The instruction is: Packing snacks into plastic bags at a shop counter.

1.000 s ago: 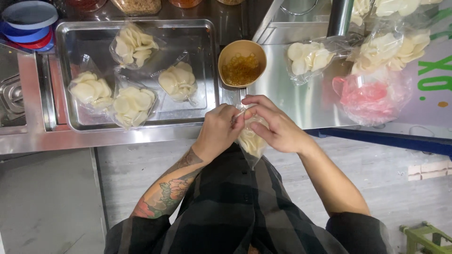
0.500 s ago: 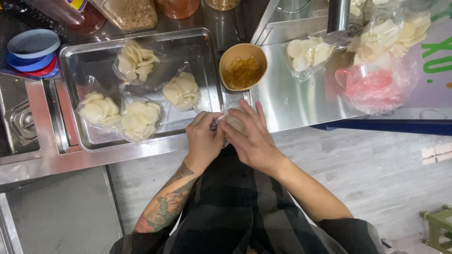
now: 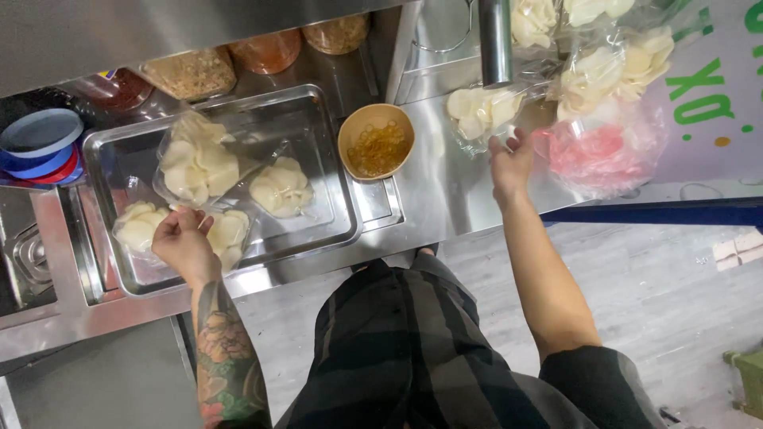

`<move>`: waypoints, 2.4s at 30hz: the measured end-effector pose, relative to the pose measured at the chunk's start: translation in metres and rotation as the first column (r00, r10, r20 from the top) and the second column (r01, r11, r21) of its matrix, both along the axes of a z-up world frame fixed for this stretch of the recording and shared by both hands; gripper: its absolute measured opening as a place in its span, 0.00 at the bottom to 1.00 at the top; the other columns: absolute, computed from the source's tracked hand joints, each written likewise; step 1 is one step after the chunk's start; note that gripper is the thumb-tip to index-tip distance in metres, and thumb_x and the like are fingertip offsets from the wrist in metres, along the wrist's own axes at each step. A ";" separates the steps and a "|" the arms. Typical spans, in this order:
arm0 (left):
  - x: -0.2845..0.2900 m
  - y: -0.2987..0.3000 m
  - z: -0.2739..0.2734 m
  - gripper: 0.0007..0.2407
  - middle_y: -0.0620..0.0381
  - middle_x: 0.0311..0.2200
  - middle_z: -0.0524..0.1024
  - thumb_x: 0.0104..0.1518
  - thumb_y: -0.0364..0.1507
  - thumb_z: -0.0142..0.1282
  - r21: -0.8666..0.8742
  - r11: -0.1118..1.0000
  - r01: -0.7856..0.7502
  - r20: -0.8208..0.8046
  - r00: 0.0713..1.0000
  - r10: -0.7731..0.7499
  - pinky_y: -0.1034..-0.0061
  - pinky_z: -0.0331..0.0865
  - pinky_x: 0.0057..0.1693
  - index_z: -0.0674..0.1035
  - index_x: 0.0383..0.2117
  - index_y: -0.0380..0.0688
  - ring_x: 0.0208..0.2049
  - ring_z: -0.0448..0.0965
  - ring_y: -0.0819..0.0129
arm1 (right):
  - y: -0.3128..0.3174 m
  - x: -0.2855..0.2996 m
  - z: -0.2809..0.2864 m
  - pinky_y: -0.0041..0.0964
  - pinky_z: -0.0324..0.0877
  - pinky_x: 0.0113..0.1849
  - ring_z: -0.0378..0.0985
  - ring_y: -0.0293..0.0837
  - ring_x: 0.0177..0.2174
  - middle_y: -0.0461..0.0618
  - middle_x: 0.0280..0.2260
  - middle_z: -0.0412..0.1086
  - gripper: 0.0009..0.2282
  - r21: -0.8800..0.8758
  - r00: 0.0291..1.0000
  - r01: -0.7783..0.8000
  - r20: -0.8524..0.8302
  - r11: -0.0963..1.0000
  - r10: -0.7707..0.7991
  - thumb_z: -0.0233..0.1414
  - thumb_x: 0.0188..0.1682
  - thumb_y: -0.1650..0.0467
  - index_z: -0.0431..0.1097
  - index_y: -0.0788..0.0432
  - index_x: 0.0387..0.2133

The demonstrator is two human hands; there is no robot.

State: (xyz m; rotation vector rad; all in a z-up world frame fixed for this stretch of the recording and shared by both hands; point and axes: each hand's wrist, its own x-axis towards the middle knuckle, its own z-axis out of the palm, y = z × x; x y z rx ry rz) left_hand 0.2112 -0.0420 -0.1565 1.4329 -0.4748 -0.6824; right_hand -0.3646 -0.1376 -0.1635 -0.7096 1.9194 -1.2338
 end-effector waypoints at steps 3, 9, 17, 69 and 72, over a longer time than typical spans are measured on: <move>0.002 -0.002 0.009 0.06 0.51 0.36 0.78 0.63 0.23 0.59 0.158 0.987 -0.016 0.105 0.994 -0.001 0.72 0.81 0.41 0.75 0.39 0.31 0.34 0.80 0.71 | -0.037 -0.034 0.003 0.37 0.73 0.37 0.73 0.41 0.45 0.52 0.55 0.64 0.30 0.100 0.980 0.108 0.155 0.989 -0.123 0.61 0.52 0.67 0.53 0.59 0.64; 0.003 0.013 0.007 0.15 0.42 0.45 0.79 0.56 0.19 0.64 0.285 0.933 -0.218 0.710 0.702 -0.053 0.61 0.73 0.53 0.78 0.49 0.25 0.46 0.79 0.55 | -0.081 -0.049 -0.005 0.35 0.62 0.26 0.69 0.43 0.27 0.54 0.36 0.69 0.24 0.021 0.919 0.032 0.393 0.999 -0.038 0.61 0.45 0.71 0.58 0.58 0.54; -0.179 0.020 0.076 0.12 0.46 0.45 0.77 0.61 0.19 0.60 0.088 0.976 -0.197 0.639 0.763 0.097 0.72 0.72 0.49 0.78 0.51 0.30 0.44 0.76 0.63 | -0.002 0.006 0.023 0.32 0.68 0.36 0.70 0.39 0.33 0.48 0.35 0.68 0.19 -0.423 0.943 -0.329 -0.190 0.845 0.272 0.63 0.46 0.75 0.62 0.63 0.47; -0.384 -0.057 0.180 0.03 0.41 0.20 0.78 0.47 0.23 0.59 0.437 0.651 0.621 0.703 0.215 -0.677 0.55 0.73 0.34 0.81 0.20 0.36 0.23 0.79 0.44 | 0.042 -0.025 0.264 0.47 0.71 0.27 0.76 0.53 0.27 0.52 0.35 0.68 0.16 0.476 -0.260 -0.874 -0.627 0.097 0.734 0.59 0.38 0.75 0.78 0.53 0.42; -0.384 -0.061 0.173 0.03 0.40 0.18 0.77 0.47 0.23 0.59 0.428 0.641 0.637 0.685 0.234 -0.690 0.55 0.74 0.34 0.81 0.20 0.35 0.22 0.79 0.43 | 0.052 -0.017 0.260 0.48 0.70 0.24 0.73 0.53 0.22 0.56 0.34 0.66 0.24 0.505 -0.276 -0.862 -0.556 0.055 0.784 0.59 0.40 0.74 0.76 0.49 0.54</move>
